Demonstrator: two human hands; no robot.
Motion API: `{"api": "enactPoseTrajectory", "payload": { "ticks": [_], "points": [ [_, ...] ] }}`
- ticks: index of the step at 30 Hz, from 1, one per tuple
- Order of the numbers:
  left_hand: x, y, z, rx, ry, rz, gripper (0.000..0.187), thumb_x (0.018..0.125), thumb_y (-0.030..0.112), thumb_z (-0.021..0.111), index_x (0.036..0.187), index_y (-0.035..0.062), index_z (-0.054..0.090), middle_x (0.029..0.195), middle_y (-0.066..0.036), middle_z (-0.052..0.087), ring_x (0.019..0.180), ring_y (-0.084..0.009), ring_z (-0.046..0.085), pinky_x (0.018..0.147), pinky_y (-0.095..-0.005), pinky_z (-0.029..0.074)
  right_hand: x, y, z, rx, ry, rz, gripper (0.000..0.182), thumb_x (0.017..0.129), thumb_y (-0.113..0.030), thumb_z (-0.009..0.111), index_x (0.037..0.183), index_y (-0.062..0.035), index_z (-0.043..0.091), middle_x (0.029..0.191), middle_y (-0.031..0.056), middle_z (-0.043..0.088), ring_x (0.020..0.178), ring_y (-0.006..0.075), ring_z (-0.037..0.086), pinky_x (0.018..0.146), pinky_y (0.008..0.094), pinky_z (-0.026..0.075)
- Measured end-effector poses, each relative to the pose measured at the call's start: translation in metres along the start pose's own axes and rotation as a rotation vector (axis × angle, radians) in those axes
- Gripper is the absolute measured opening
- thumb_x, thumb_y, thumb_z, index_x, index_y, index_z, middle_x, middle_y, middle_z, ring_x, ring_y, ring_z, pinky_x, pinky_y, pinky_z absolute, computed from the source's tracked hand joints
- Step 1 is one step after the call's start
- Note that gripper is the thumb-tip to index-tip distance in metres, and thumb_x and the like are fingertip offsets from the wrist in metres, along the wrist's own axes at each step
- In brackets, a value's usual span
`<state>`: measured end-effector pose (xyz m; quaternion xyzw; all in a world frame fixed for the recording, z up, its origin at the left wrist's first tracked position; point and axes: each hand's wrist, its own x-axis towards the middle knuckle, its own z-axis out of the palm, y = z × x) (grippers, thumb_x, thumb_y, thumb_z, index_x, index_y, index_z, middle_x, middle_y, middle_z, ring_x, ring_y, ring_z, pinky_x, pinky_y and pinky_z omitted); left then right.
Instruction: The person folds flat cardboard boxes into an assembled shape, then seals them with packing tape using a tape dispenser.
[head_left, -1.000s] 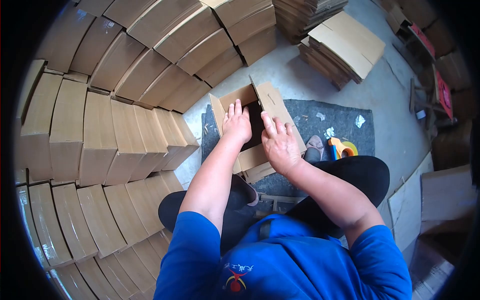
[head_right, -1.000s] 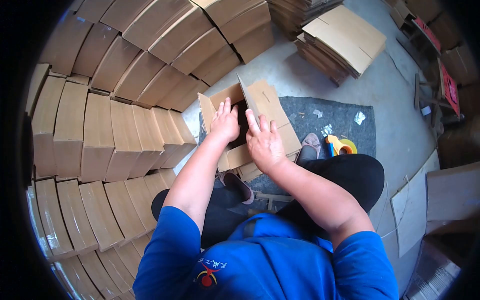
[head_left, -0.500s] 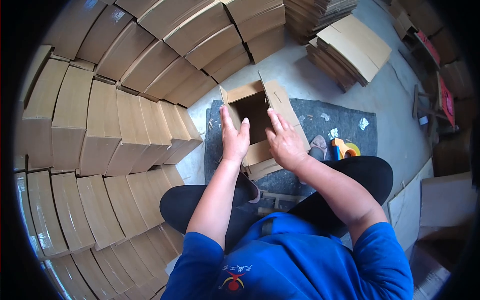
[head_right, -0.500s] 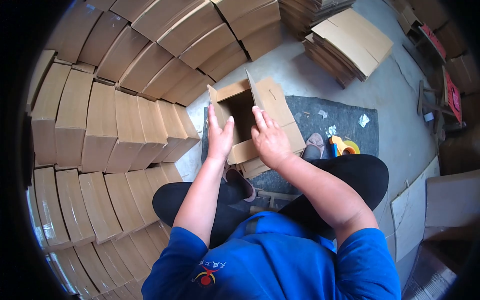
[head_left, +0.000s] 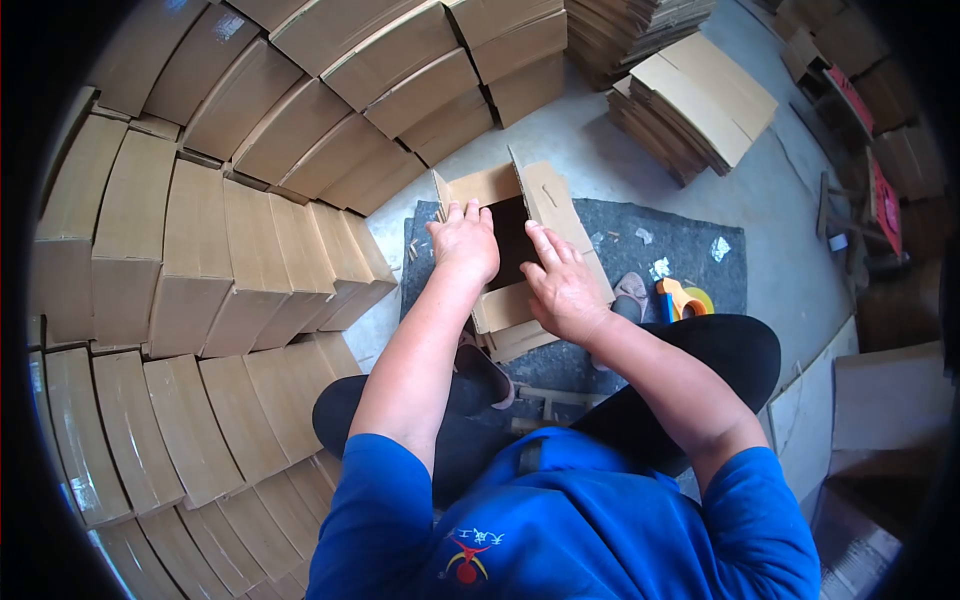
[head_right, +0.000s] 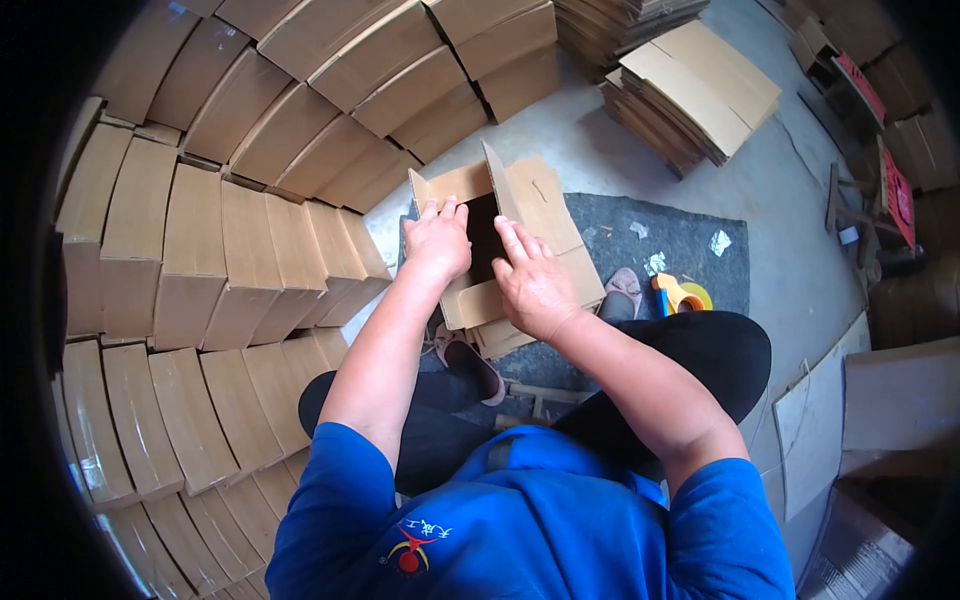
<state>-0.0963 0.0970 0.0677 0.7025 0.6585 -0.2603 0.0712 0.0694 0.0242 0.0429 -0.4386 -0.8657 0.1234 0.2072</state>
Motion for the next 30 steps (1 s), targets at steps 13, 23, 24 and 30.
{"api": "enactPoseTrajectory", "payload": {
  "ticks": [13, 23, 24, 30],
  "points": [
    [0.018, -0.012, 0.027, -0.828, 0.707, 0.176, 0.021, 0.083, 0.007, 0.052, 0.102, 0.0070, 0.061, 0.121, -0.015, 0.063, 0.111, -0.0362, 0.060, 0.098, -0.0438, 0.049, 0.002, -0.002, 0.030, 0.106, -0.071, 0.019, 0.026, 0.073, -0.016, 0.065, 0.093, -0.0007, 0.070, 0.148, 0.0213, 0.045, 0.140, 0.0355, 0.037, 0.114, 0.0465, 0.032],
    [0.030, 0.038, 0.049, -0.727, 0.563, 0.124, 0.063, 0.093, 0.027, 0.055, 0.151, 0.0117, 0.037, 0.166, -0.014, 0.014, 0.153, -0.0301, 0.017, 0.124, -0.0481, 0.010, -0.008, 0.011, 0.052, 0.248, -0.036, 0.022, 0.052, 0.069, -0.010, 0.067, 0.120, -0.0009, 0.063, 0.141, 0.0194, 0.050, 0.138, 0.0374, 0.039, 0.112, 0.0477, 0.033],
    [0.034, 0.038, 0.049, -0.806, 0.633, 0.153, 0.063, 0.094, 0.030, 0.055, 0.151, 0.0114, 0.037, 0.165, -0.014, 0.016, 0.152, -0.0303, 0.017, 0.124, -0.0484, 0.010, -0.007, 0.013, 0.047, 0.252, -0.001, -0.002, 0.058, 0.068, -0.006, 0.066, 0.125, -0.0008, 0.059, 0.140, 0.0191, 0.051, 0.137, 0.0389, 0.039, 0.113, 0.0486, 0.033],
    [0.031, 0.012, 0.055, -0.765, 0.518, 0.269, 0.049, 0.098, 0.031, 0.051, 0.141, 0.0080, 0.052, 0.161, -0.012, 0.030, 0.152, -0.0298, 0.019, 0.124, -0.0471, 0.011, 0.010, 0.024, 0.000, 0.568, -0.259, -0.001, 0.045, 0.072, -0.015, 0.076, 0.114, -0.0010, 0.068, 0.141, 0.0172, 0.052, 0.138, 0.0355, 0.041, 0.114, 0.0444, 0.035]
  ]
}}
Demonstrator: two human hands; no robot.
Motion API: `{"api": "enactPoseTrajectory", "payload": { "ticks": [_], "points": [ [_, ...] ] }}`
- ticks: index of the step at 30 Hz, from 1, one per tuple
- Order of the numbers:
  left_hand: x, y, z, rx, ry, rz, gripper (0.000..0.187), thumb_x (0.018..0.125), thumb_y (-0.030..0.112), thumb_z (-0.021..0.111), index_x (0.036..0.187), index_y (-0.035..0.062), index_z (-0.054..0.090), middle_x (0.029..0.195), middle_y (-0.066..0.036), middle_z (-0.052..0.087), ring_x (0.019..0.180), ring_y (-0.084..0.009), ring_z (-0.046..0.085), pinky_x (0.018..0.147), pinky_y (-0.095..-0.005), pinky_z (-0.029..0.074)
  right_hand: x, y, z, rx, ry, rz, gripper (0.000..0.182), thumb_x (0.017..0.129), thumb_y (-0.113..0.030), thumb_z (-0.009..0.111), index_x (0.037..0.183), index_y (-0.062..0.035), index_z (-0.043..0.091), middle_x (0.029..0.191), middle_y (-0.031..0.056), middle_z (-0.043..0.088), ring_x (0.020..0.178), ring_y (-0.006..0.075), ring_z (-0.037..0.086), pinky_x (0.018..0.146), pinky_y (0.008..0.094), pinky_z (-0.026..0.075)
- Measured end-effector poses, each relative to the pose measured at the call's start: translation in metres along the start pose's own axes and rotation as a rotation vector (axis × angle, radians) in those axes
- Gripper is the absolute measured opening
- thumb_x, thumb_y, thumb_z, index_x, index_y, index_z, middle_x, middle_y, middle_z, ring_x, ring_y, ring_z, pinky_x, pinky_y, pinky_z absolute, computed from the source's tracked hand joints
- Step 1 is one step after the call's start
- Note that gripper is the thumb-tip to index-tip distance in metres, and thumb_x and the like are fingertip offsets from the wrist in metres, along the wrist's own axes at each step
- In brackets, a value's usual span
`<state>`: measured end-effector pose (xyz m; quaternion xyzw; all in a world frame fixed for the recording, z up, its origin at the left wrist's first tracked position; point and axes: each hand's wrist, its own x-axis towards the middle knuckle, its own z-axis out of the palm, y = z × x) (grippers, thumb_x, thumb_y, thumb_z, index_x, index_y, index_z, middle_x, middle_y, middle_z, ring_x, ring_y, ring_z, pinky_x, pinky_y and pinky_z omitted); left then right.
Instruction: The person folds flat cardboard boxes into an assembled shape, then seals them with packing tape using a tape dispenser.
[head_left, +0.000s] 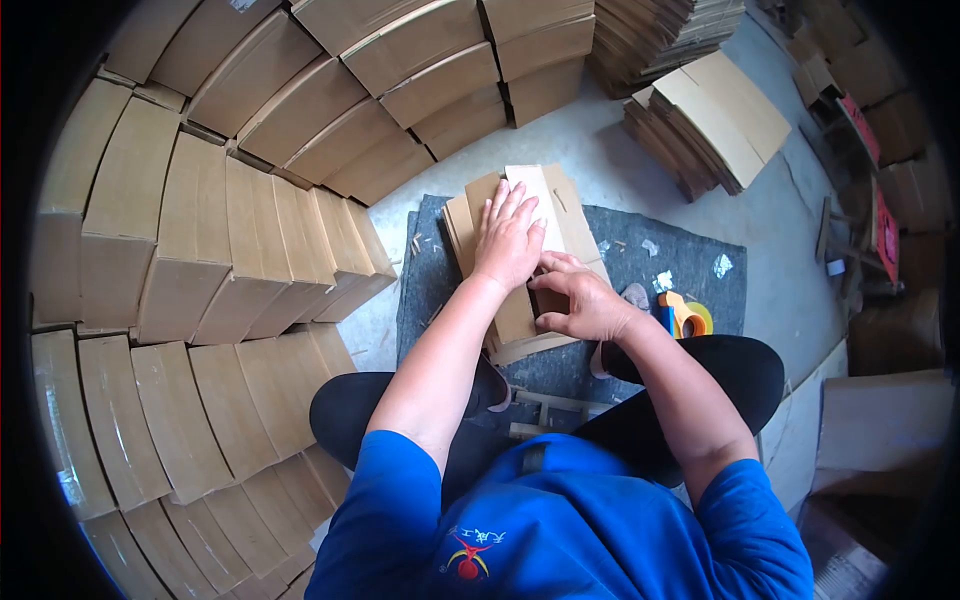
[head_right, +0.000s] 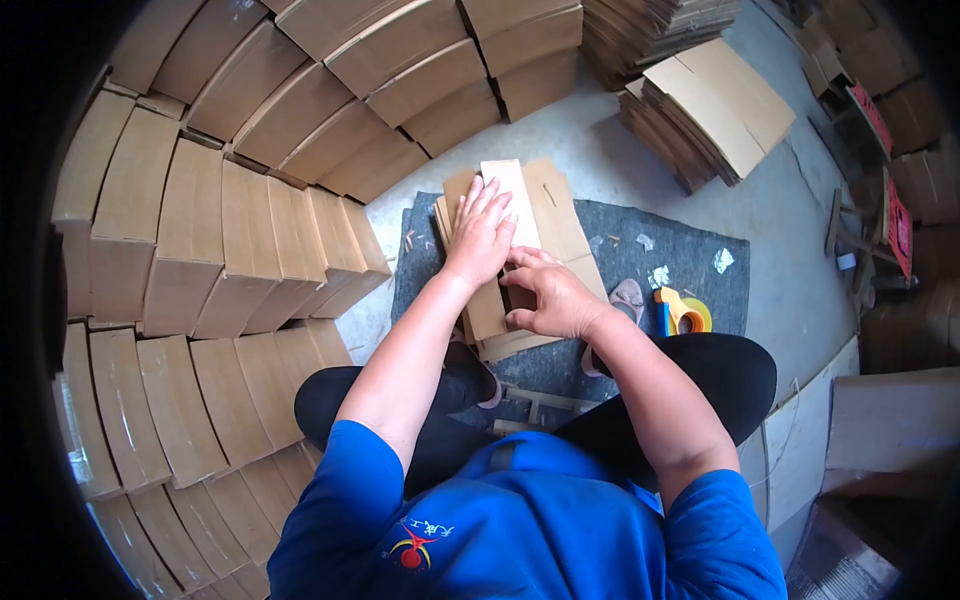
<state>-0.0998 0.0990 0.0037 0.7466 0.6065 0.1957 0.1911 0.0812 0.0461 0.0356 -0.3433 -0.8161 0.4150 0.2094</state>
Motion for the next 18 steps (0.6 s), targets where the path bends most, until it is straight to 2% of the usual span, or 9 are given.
{"api": "enactPoseTrajectory", "payload": {
  "ticks": [1, 2, 3, 4, 6, 7, 9, 14, 18],
  "points": [
    [-0.005, 0.000, 0.000, -0.006, 0.005, -0.008, 0.049, 0.098, 0.031, 0.051, 0.141, 0.0080, 0.052, 0.161, -0.012, 0.030, 0.152, -0.0298, 0.019, 0.124, -0.0471, 0.011, 0.004, -0.002, -0.011, 0.117, -0.007, 0.079, 0.036, 0.073, -0.018, 0.079, 0.104, -0.0016, 0.073, 0.130, 0.0173, 0.061, 0.131, 0.0321, 0.051, 0.108, 0.0401, 0.042],
    [-0.009, 0.000, 0.002, 0.031, 0.052, 0.024, 0.048, 0.099, 0.031, 0.051, 0.141, 0.0081, 0.053, 0.161, -0.012, 0.031, 0.152, -0.0293, 0.019, 0.124, -0.0465, 0.011, 0.013, 0.003, -0.023, 0.200, -0.027, 0.164, 0.030, 0.076, -0.017, 0.077, 0.102, -0.0033, 0.074, 0.110, 0.0162, 0.071, 0.111, 0.0286, 0.065, 0.096, 0.0370, 0.051],
    [-0.010, 0.001, 0.005, 0.069, 0.096, 0.056, 0.048, 0.099, 0.031, 0.051, 0.141, 0.0082, 0.053, 0.160, -0.012, 0.032, 0.152, -0.0289, 0.019, 0.125, -0.0458, 0.011, 0.025, -0.008, -0.036, 0.186, 0.079, 0.375, 0.026, 0.079, -0.018, 0.073, 0.102, -0.0048, 0.075, 0.095, 0.0145, 0.074, 0.091, 0.0257, 0.072, 0.086, 0.0355, 0.055],
    [-0.008, 0.002, 0.007, 0.100, 0.096, 0.060, 0.049, 0.098, 0.032, 0.053, 0.141, 0.0090, 0.053, 0.160, -0.013, 0.032, 0.152, -0.0285, 0.019, 0.125, -0.0456, 0.012, 0.040, 0.005, -0.038, 0.093, 0.244, 0.350, 0.026, 0.083, -0.018, 0.067, 0.104, -0.0059, 0.075, 0.094, 0.0150, 0.074, 0.084, 0.0255, 0.072, 0.082, 0.0362, 0.056],
    [-0.006, 0.010, 0.010, 0.082, 0.122, 0.059, 0.052, 0.096, 0.033, 0.057, 0.141, 0.0093, 0.052, 0.159, -0.016, 0.032, 0.151, -0.0315, 0.023, 0.124, -0.0484, 0.015, 0.076, 0.020, -0.048, -0.048, 0.451, 0.391, 0.027, 0.086, -0.019, 0.059, 0.105, -0.0063, 0.074, 0.098, 0.0167, 0.073, 0.093, 0.0317, 0.070, 0.088, 0.0390, 0.054],
    [-0.005, 0.011, 0.010, 0.078, 0.105, 0.040, 0.056, 0.093, 0.037, 0.060, 0.142, 0.0102, 0.051, 0.159, -0.018, 0.032, 0.150, -0.0327, 0.024, 0.124, -0.0484, 0.015, 0.091, 0.021, -0.056, -0.136, 0.433, 0.370, 0.031, 0.088, -0.022, 0.059, 0.111, -0.0069, 0.072, 0.109, 0.0171, 0.071, 0.109, 0.0348, 0.063, 0.099, 0.0413, 0.049],
    [-0.006, 0.013, 0.007, 0.067, 0.129, 0.047, 0.058, 0.092, 0.039, 0.061, 0.143, 0.0111, 0.051, 0.158, -0.019, 0.033, 0.150, -0.0343, 0.024, 0.124, -0.0486, 0.016, 0.123, 0.043, -0.059, -0.290, 0.331, 0.297, 0.035, 0.095, -0.026, 0.057, 0.125, -0.0098, 0.067, 0.131, 0.0149, 0.062, 0.119, 0.0325, 0.058, 0.106, 0.0402, 0.044],
    [-0.010, 0.005, 0.007, 0.050, 0.158, 0.036, 0.060, 0.089, 0.032, 0.063, 0.141, 0.0043, 0.050, 0.156, -0.020, 0.036, 0.149, -0.0357, 0.026, 0.123, -0.0488, 0.019, 0.158, 0.087, -0.030, -0.109, 0.097, 0.238, 0.040, 0.099, -0.030, 0.053, 0.131, -0.0087, 0.063, 0.135, 0.0157, 0.059, 0.126, 0.0344, 0.054, 0.110, 0.0391, 0.040],
    [-0.010, 0.006, 0.008, 0.031, 0.173, 0.047, 0.060, 0.084, 0.023, 0.064, 0.137, -0.0007, 0.052, 0.150, -0.022, 0.041, 0.147, -0.0358, 0.029, 0.122, -0.0490, 0.020, 0.154, 0.094, -0.030, -0.025, 0.076, 0.214, 0.038, 0.099, -0.027, 0.056, 0.131, -0.0085, 0.064, 0.132, 0.0137, 0.062, 0.123, 0.0327, 0.057, 0.107, 0.0369, 0.043]
  ]
}}
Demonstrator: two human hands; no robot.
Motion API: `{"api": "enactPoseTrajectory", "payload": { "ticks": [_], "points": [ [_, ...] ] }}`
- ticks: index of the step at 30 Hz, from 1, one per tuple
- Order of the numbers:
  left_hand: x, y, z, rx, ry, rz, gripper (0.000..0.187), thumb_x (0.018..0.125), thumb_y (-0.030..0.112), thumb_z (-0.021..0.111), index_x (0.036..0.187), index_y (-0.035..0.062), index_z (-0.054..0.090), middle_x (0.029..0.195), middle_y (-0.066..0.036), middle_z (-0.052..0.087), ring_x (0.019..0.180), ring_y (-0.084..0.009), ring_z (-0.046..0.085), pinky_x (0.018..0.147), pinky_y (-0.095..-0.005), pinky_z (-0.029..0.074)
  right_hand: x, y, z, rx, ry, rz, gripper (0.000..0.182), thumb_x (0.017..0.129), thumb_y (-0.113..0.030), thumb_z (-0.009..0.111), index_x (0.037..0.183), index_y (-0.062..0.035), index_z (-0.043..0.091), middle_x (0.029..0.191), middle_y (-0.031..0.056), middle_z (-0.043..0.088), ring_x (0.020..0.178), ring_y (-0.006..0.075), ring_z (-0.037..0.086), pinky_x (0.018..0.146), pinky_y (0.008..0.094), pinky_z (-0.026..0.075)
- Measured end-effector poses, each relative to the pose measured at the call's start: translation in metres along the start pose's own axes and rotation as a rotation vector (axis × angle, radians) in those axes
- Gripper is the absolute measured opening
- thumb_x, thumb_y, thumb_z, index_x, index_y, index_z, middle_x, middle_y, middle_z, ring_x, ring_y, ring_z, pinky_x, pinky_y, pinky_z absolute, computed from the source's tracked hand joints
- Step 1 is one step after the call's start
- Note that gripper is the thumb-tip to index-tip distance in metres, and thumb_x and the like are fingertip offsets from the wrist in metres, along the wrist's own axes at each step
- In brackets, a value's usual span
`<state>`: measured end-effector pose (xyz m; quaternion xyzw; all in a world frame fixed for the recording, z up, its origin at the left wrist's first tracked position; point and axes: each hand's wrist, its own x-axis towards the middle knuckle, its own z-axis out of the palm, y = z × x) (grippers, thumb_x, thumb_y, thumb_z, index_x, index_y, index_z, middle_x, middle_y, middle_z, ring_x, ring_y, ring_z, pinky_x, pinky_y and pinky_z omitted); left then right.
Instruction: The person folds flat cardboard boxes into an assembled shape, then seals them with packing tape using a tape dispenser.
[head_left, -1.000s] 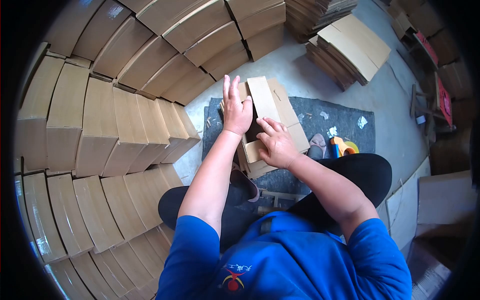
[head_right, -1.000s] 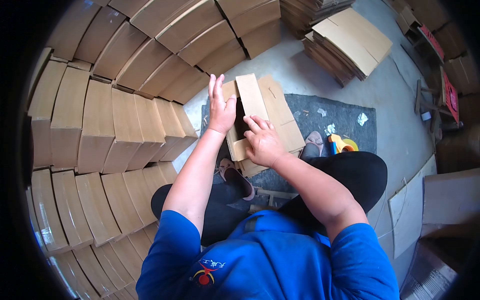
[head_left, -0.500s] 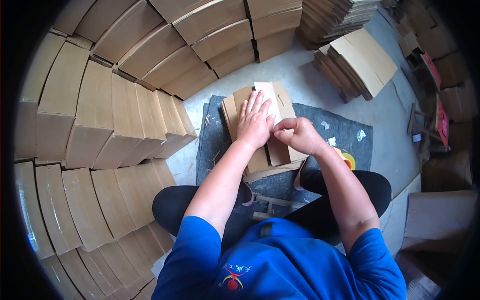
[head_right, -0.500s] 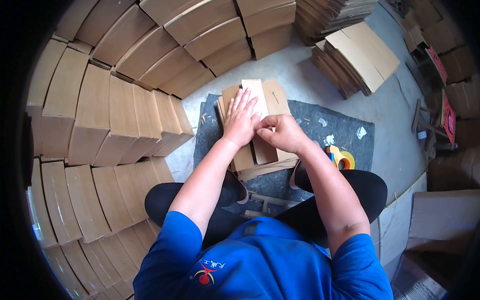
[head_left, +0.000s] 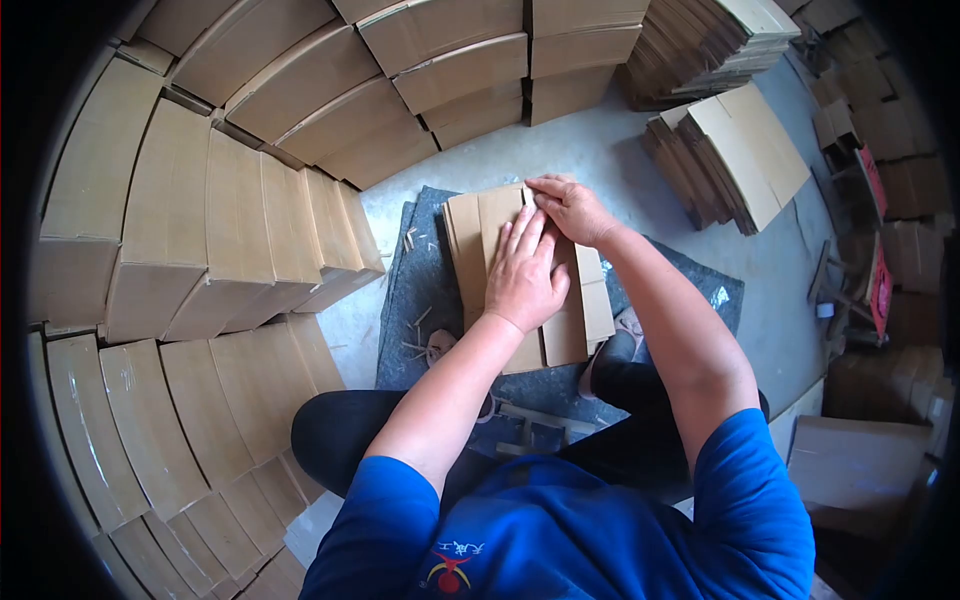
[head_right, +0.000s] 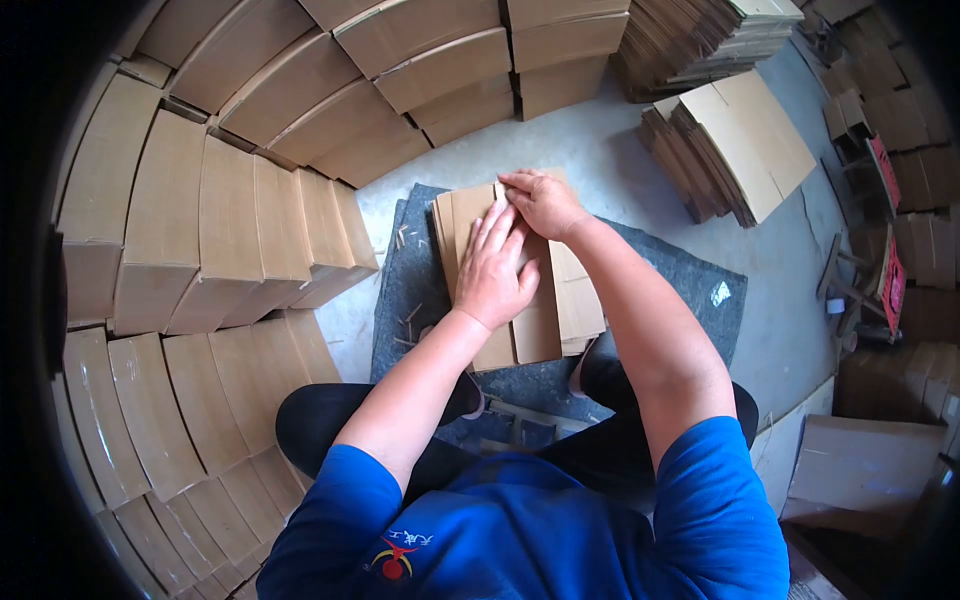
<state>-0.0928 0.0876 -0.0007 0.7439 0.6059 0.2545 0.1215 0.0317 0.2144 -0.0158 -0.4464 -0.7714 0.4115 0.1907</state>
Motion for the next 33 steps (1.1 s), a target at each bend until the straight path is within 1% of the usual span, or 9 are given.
{"api": "enactPoseTrajectory", "payload": {
  "ticks": [5, 9, 15, 20, 23, 26, 29, 30, 33],
  "points": [
    [0.003, -0.001, -0.001, -0.036, 0.013, -0.016, 0.056, 0.079, 0.021, 0.064, 0.130, 0.0003, 0.056, 0.140, -0.021, 0.044, 0.143, -0.0359, 0.032, 0.122, -0.0510, 0.019, 0.001, -0.004, 0.000, -0.234, 0.019, -0.090, 0.035, 0.096, -0.024, 0.058, 0.129, -0.0153, 0.066, 0.128, 0.0114, 0.065, 0.118, 0.0330, 0.059, 0.104, 0.0384, 0.046],
    [-0.004, -0.012, 0.001, -0.165, 0.073, 0.032, 0.028, 0.077, 0.012, 0.064, 0.103, 0.0002, 0.065, 0.120, -0.019, 0.052, 0.129, -0.0364, 0.045, 0.119, -0.0521, 0.027, 0.001, -0.010, 0.005, -0.315, -0.016, -0.070, 0.038, 0.094, -0.020, 0.063, 0.132, -0.0158, 0.064, 0.125, 0.0114, 0.065, 0.121, 0.0333, 0.056, 0.105, 0.0390, 0.045],
    [-0.007, -0.003, 0.006, -0.113, 0.135, 0.095, 0.018, 0.078, 0.010, 0.064, 0.093, 0.0004, 0.066, 0.109, -0.017, 0.055, 0.119, -0.0344, 0.051, 0.117, -0.0509, 0.031, -0.004, -0.011, 0.016, -0.282, 0.045, 0.098, 0.039, 0.099, -0.030, 0.055, 0.137, -0.0238, 0.059, 0.132, 0.0091, 0.057, 0.123, 0.0334, 0.049, 0.107, 0.0397, 0.042],
    [-0.009, -0.017, 0.006, -0.287, 0.218, 0.100, 0.010, 0.075, 0.003, 0.059, 0.081, 0.0021, 0.067, 0.097, -0.014, 0.060, 0.100, -0.0323, 0.060, 0.112, -0.0521, 0.039, -0.006, -0.005, 0.035, -0.389, 0.189, -0.089, 0.034, 0.101, -0.033, 0.054, 0.134, -0.0288, 0.062, 0.128, 0.0063, 0.059, 0.113, 0.0329, 0.050, 0.102, 0.0412, 0.042],
    [-0.006, -0.025, 0.005, -0.459, 0.354, 0.035, 0.011, 0.074, -0.003, 0.056, 0.078, 0.0017, 0.066, 0.088, -0.013, 0.065, 0.084, -0.0311, 0.064, 0.077, -0.0380, 0.054, -0.008, -0.013, 0.029, -0.548, 0.210, -0.097, 0.036, 0.100, -0.041, 0.053, 0.133, -0.0314, 0.062, 0.127, 0.0033, 0.060, 0.122, 0.0293, 0.049, 0.106, 0.0433, 0.037],
    [-0.012, -0.028, 0.002, -0.515, 0.300, -0.016, 0.017, 0.079, -0.007, 0.055, 0.085, 0.0009, 0.068, 0.095, -0.015, 0.066, 0.091, -0.0269, 0.067, 0.083, -0.0307, 0.053, -0.010, -0.010, 0.031, -0.594, 0.215, -0.087, 0.037, 0.100, -0.043, 0.053, 0.134, -0.0322, 0.061, 0.126, 0.0029, 0.060, 0.125, 0.0279, 0.048, 0.106, 0.0430, 0.036],
    [-0.048, -0.003, -0.010, -0.179, 0.153, 0.039, 0.021, 0.080, 0.005, 0.058, 0.099, 0.0068, 0.068, 0.109, -0.010, 0.063, 0.112, -0.0291, 0.059, 0.110, -0.0497, 0.038, -0.014, -0.011, 0.029, -0.596, 0.226, -0.071, 0.038, 0.100, -0.044, 0.051, 0.135, -0.0331, 0.059, 0.126, 0.0029, 0.060, 0.126, 0.0276, 0.048, 0.106, 0.0430, 0.037],
    [-0.067, 0.013, -0.016, -0.086, 0.039, 0.014, 0.033, 0.085, 0.018, 0.061, 0.117, 0.0100, 0.064, 0.125, -0.011, 0.057, 0.130, -0.0303, 0.047, 0.118, -0.0603, 0.018, -0.016, -0.011, 0.029, -0.601, 0.228, -0.066, 0.038, 0.100, -0.044, 0.051, 0.136, -0.0331, 0.059, 0.127, 0.0029, 0.060, 0.125, 0.0278, 0.049, 0.106, 0.0431, 0.037],
    [-0.108, 0.049, -0.016, 0.139, -0.236, -0.082, 0.071, 0.088, 0.043, 0.070, 0.147, 0.0109, 0.045, 0.160, -0.020, 0.024, 0.151, -0.0360, 0.016, 0.119, -0.0633, 0.008, -0.017, -0.016, 0.029, -0.613, 0.222, -0.052, 0.038, 0.101, -0.044, 0.049, 0.136, -0.0330, 0.059, 0.127, 0.0032, 0.061, 0.124, 0.0285, 0.050, 0.105, 0.0435, 0.038]
  ]
}}
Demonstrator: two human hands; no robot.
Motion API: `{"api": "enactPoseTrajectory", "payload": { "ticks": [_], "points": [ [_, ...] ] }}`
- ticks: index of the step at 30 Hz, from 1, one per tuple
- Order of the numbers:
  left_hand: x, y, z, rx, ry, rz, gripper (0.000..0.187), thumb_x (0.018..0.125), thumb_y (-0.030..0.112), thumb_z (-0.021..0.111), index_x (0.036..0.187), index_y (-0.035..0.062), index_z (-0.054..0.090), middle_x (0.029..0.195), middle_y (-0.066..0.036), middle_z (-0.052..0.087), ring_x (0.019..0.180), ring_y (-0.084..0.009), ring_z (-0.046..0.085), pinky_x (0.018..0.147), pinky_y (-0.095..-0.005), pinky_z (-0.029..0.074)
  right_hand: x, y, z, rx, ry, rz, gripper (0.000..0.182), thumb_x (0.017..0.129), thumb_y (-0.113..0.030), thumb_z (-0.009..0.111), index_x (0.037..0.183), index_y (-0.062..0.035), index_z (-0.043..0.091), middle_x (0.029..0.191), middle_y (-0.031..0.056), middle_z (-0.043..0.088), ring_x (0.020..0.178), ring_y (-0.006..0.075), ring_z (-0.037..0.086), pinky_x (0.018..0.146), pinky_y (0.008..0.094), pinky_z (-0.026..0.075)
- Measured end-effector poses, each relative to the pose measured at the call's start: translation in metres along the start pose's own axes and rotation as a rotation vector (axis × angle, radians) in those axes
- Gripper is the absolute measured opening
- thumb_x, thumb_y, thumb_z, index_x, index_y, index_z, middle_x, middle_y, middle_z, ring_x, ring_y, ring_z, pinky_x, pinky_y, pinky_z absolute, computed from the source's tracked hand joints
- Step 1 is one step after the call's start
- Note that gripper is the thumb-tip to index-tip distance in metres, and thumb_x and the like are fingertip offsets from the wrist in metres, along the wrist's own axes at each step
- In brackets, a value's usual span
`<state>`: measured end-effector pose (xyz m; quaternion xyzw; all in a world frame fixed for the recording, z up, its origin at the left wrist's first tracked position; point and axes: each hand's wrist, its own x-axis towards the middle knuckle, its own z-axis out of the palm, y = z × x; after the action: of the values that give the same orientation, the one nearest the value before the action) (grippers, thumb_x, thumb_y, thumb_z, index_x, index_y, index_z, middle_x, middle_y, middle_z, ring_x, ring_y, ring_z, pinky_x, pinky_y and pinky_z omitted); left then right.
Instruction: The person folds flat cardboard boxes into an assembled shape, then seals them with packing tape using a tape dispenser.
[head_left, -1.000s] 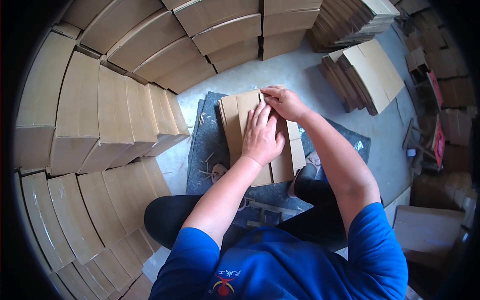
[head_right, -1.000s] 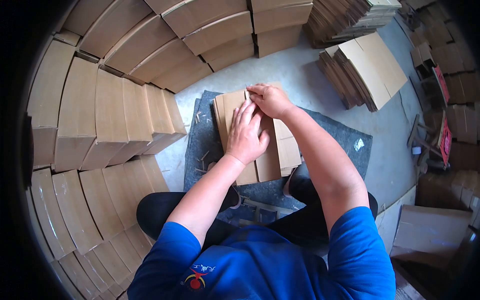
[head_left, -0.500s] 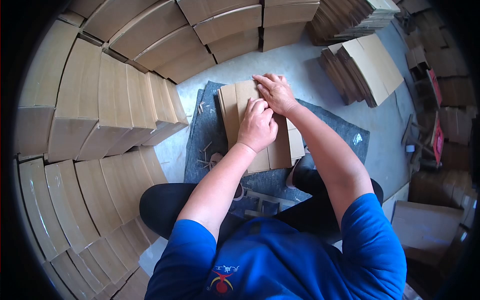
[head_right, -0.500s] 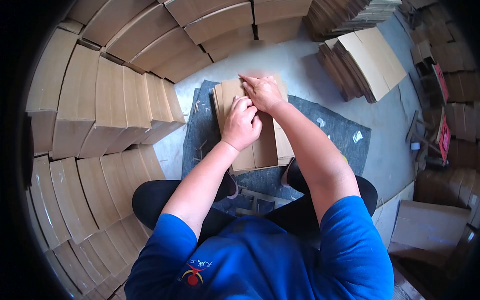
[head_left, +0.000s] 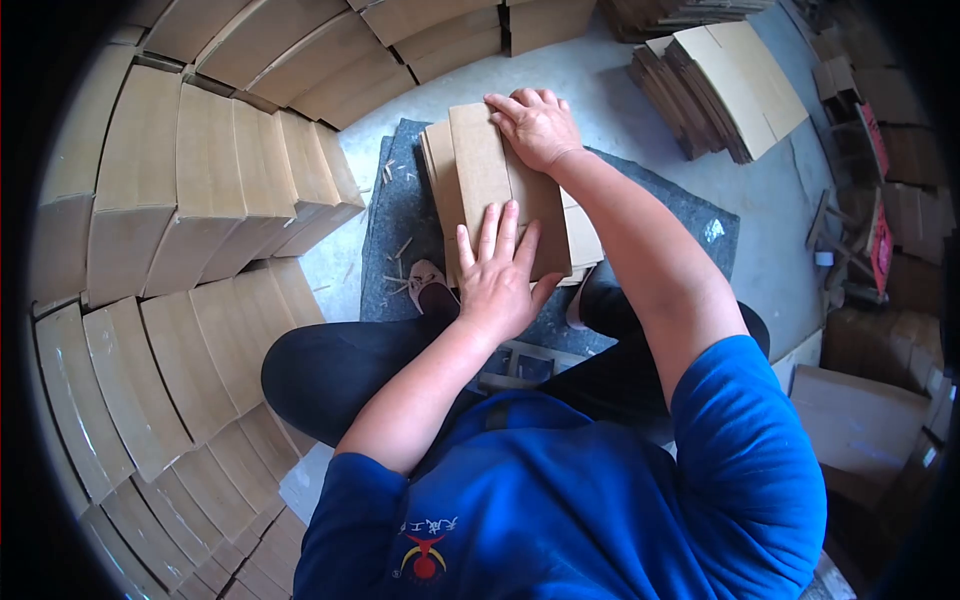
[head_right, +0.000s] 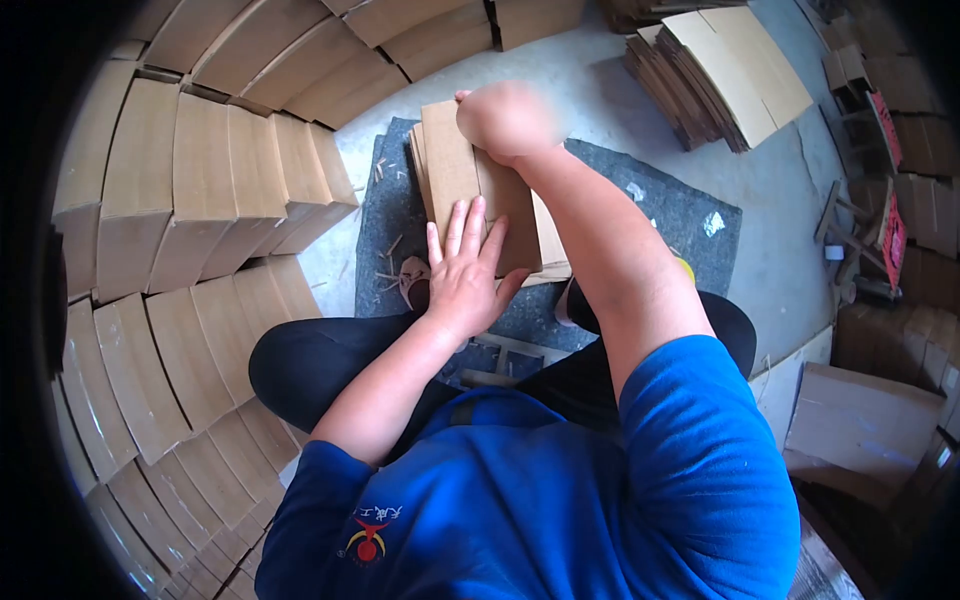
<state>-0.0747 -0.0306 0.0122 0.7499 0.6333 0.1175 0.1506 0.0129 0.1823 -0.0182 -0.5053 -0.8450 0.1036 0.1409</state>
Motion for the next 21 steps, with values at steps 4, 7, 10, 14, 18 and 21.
{"api": "enactPoseTrajectory", "payload": {
  "ticks": [4, 7, 10, 14, 18, 21],
  "points": [
    [0.004, 0.001, -0.003, 0.023, -0.029, -0.027, 0.078, 0.085, 0.038, 0.074, 0.150, 0.0109, 0.041, 0.161, -0.020, 0.022, 0.152, -0.0360, 0.014, 0.119, -0.0638, 0.009, 0.006, -0.004, -0.013, -0.105, -0.150, -0.002, 0.044, 0.100, -0.048, 0.049, 0.142, -0.0348, 0.053, 0.133, 0.0040, 0.060, 0.126, 0.0291, 0.051, 0.107, 0.0453, 0.037],
    [0.012, 0.001, -0.033, 0.062, -0.333, -0.009, 0.082, 0.085, 0.035, 0.075, 0.153, 0.0121, 0.036, 0.163, -0.018, 0.017, 0.153, -0.0340, 0.012, 0.120, -0.0613, 0.013, 0.020, -0.006, -0.047, -0.215, -0.432, -0.070, 0.057, 0.097, -0.055, 0.052, 0.150, -0.0362, 0.042, 0.141, 0.0053, 0.056, 0.131, 0.0288, 0.049, 0.110, 0.0472, 0.035],
    [0.038, 0.000, -0.073, 0.186, -0.656, 0.025, 0.079, 0.088, 0.033, 0.072, 0.155, 0.0155, 0.034, 0.166, -0.016, 0.010, 0.154, -0.0316, 0.011, 0.124, -0.0475, 0.017, 0.031, -0.019, -0.066, -0.300, -0.590, -0.101, 0.082, 0.087, -0.064, 0.063, 0.156, -0.0326, 0.032, 0.146, 0.0064, 0.053, 0.137, 0.0289, 0.046, 0.112, 0.0483, 0.033],
    [0.071, -0.001, -0.080, 0.275, -0.822, 0.015, 0.071, 0.090, 0.021, 0.068, 0.154, 0.0183, 0.038, 0.167, -0.011, 0.012, 0.153, -0.0285, 0.018, 0.124, -0.0382, 0.023, 0.038, -0.026, -0.065, -0.354, -0.637, -0.107, 0.092, 0.080, -0.063, 0.072, 0.156, -0.0296, 0.032, 0.146, 0.0065, 0.053, 0.138, 0.0289, 0.044, 0.113, 0.0481, 0.032],
    [0.101, 0.022, -0.085, 0.321, -1.028, -0.157, 0.070, 0.082, -0.002, 0.056, 0.149, 0.0160, 0.047, 0.165, -0.013, 0.019, 0.144, -0.0295, 0.038, 0.115, -0.0362, 0.039, 0.033, -0.021, -0.065, -0.322, -0.608, -0.077, 0.090, 0.079, -0.058, 0.076, 0.154, -0.0286, 0.035, 0.146, 0.0065, 0.054, 0.139, 0.0286, 0.044, 0.114, 0.0480, 0.033],
    [0.109, 0.023, -0.092, 0.410, -1.131, 0.006, 0.060, 0.084, 0.001, 0.056, 0.143, 0.0111, 0.054, 0.159, -0.016, 0.033, 0.136, -0.0330, 0.048, 0.112, -0.0363, 0.042, 0.027, -0.018, -0.066, -0.205, -0.574, -0.047, 0.085, 0.080, -0.056, 0.077, 0.151, -0.0275, 0.040, 0.146, 0.0071, 0.053, 0.138, 0.0290, 0.045, 0.114, 0.0478, 0.033]
  ]
}}
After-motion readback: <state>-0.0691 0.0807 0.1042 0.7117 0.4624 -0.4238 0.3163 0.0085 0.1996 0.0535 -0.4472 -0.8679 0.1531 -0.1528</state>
